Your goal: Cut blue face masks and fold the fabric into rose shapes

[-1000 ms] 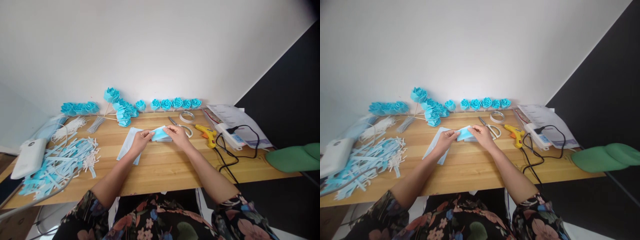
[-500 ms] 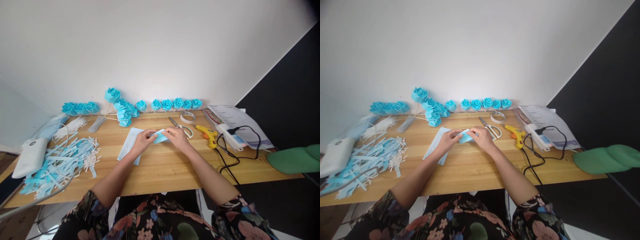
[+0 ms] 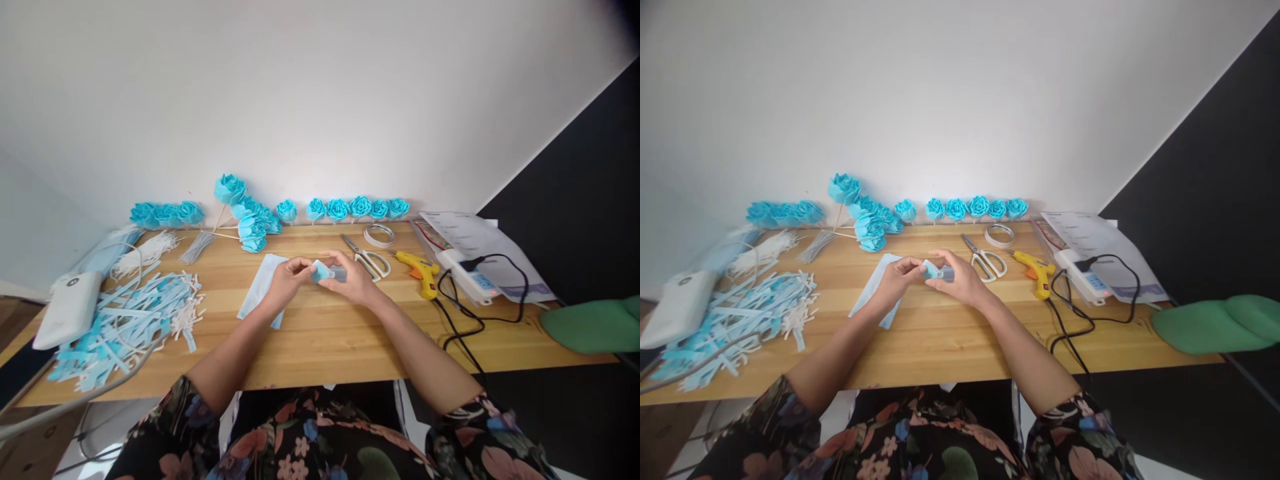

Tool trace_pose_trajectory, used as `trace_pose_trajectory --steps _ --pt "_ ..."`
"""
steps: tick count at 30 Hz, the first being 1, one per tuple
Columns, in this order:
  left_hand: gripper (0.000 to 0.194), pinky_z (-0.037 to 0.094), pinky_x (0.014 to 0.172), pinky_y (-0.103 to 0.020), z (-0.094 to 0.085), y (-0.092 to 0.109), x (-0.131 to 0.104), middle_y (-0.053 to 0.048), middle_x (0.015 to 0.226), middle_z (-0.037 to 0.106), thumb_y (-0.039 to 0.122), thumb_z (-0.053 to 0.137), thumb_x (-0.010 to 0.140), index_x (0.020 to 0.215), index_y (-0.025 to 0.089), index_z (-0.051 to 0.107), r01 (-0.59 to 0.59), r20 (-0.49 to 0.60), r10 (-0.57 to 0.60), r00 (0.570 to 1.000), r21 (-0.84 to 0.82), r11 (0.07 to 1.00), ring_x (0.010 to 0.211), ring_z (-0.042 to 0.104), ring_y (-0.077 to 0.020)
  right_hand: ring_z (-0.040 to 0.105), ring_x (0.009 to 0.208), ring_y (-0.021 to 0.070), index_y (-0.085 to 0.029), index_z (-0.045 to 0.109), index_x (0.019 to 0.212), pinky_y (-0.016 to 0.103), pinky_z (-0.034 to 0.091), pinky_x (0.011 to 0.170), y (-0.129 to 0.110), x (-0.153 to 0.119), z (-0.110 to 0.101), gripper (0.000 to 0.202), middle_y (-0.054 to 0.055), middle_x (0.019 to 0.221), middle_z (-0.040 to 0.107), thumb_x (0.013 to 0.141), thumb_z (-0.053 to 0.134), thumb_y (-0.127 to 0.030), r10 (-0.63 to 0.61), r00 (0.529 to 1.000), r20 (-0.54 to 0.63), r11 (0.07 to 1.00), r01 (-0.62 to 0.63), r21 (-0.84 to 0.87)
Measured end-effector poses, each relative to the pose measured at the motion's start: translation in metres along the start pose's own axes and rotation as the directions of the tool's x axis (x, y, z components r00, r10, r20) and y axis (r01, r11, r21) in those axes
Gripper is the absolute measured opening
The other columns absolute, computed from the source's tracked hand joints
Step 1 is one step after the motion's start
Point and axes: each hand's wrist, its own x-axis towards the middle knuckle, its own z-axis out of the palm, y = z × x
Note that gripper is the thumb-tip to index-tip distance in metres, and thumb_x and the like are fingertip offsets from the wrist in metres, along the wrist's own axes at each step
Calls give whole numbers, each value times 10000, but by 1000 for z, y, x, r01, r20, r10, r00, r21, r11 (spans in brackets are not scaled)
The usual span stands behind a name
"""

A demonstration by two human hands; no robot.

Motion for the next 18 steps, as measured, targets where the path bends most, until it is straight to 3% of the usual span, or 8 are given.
trace_pose_trajectory --steps 2,5,9,12,18 --pt "305 423 683 -254 0 2 1 -7 721 651 439 771 688 741 157 669 20 -27 -23 999 -84 996 678 545 -124 651 979 234 -238 469 1366 347 495 831 -2 -1 0 704 78 1135 676 743 741 -417 10 999 37 1000 -10 5" --pt "342 428 692 -259 0 6 1 -3 690 642 464 806 638 708 156 673 28 -59 -36 998 -137 990 676 537 -123 631 1051 253 -231 448 1391 368 491 872 -1 0 2 749 101 1227 637 733 746 -428 19 999 38 1000 -20 6" --pt "314 435 720 -275 1 9 -1 -13 692 654 438 813 646 705 153 694 49 8 -48 999 -135 990 698 560 -136 641 984 232 -220 622 1151 348 483 844 7 3 5 399 76 1086 692 793 687 -385 -15 1000 -25 1000 14 -21" --pt "303 440 735 -281 1 10 -2 -24 722 670 429 813 649 729 153 716 47 46 -41 998 -129 991 737 581 -150 641 868 211 -205 669 928 327 473 780 11 4 5 157 58 910 702 830 634 -322 -59 996 -70 997 54 -61" --pt "337 352 527 -240 0 10 0 25 551 568 471 803 629 678 158 689 40 -57 -45 997 -81 996 515 442 -85 632 806 193 -205 645 833 311 466 745 12 5 3 93 43 840 690 838 618 -293 -87 986 -140 993 74 -90"
